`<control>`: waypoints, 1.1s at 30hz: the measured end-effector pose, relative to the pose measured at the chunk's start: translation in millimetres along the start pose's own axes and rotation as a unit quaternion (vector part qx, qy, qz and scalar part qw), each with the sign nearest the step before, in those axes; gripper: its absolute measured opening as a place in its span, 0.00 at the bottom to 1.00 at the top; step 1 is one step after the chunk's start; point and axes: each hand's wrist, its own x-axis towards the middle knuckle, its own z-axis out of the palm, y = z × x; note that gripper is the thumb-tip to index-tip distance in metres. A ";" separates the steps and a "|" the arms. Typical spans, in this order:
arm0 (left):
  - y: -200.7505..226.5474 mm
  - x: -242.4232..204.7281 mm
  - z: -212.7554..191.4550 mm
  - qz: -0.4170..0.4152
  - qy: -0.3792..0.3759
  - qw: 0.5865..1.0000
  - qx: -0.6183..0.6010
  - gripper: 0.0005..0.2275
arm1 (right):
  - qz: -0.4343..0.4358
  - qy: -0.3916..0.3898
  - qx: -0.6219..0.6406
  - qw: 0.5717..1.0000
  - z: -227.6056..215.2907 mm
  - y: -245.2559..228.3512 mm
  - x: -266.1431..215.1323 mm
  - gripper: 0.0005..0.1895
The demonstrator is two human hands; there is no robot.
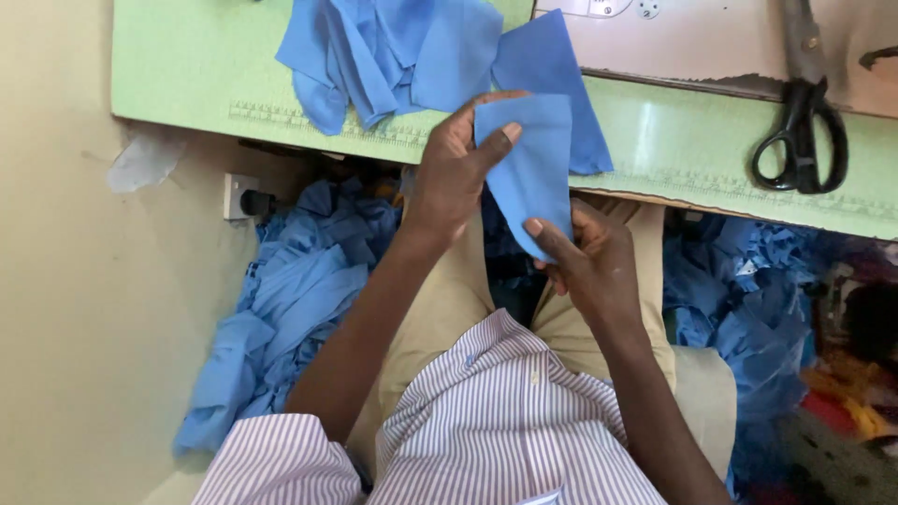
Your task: The person is sorting through and trimming small blue fabric scraps using scissors on a sewing machine table.
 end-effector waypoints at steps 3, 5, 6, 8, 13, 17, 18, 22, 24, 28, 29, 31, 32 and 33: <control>10.1 36.9 -8.6 0.032 -0.068 0.989 0.127 0.14 | -0.032 0.047 -0.051 0.997 -12.6 -20.5 -1.9 0.08; -11.0 67.9 -21.6 0.176 -0.053 0.926 0.331 0.19 | -0.080 0.094 -0.011 0.992 -21.2 -32.6 7.9 0.06; -27.6 84.7 -26.4 0.175 -0.052 0.926 0.330 0.19 | -0.079 0.093 -0.012 0.992 -24.3 -33.9 15.3 0.06; -57.9 120.4 -36.5 0.271 0.019 0.854 0.444 0.13 | -0.059 0.098 -0.134 0.984 -29.9 -37.6 32.0 0.08; -49.7 119.0 -26.1 0.291 -0.011 0.841 0.455 0.16 | -0.114 0.084 -0.309 0.941 -42.0 -27.3 46.9 0.10; -51.0 114.9 -23.6 0.308 -0.003 0.812 0.495 0.21 | -0.084 0.085 -0.338 0.934 -41.2 -32.9 45.8 0.10; -52.0 117.4 -23.5 0.310 -0.004 0.812 0.495 0.21 | -0.085 0.088 -0.338 0.933 -43.6 -32.7 46.9 0.10; -52.9 113.4 -26.1 0.304 0.005 0.787 0.536 0.20 | -0.070 0.074 -0.389 0.916 -45.9 -26.6 47.2 0.13; -49.7 113.6 -23.1 0.314 0.005 0.782 0.538 0.20 | -0.062 0.078 -0.403 0.910 -48.4 -22.2 51.8 0.13; -33.9 92.3 -12.2 0.285 0.011 0.675 0.680 0.25 | -0.121 0.088 -0.424 0.893 -49.9 -8.7 54.5 0.15; -28.4 86.7 -6.4 0.261 0.020 0.593 0.762 0.29 | -0.131 0.100 -0.428 0.888 -51.1 -6.7 55.5 0.16; -35.6 70.3 9.7 0.282 -0.019 0.636 0.718 0.24 | -0.143 0.114 -0.464 0.867 -55.4 7.7 62.7 0.16; -39.4 60.9 17.3 0.300 -0.057 0.676 0.670 0.20 | -0.154 0.124 -0.498 0.844 -57.1 15.3 65.5 0.16; -36.9 53.9 22.1 0.301 -0.055 0.675 0.672 0.20 | -0.157 0.123 -0.497 0.844 -56.4 14.6 64.2 0.16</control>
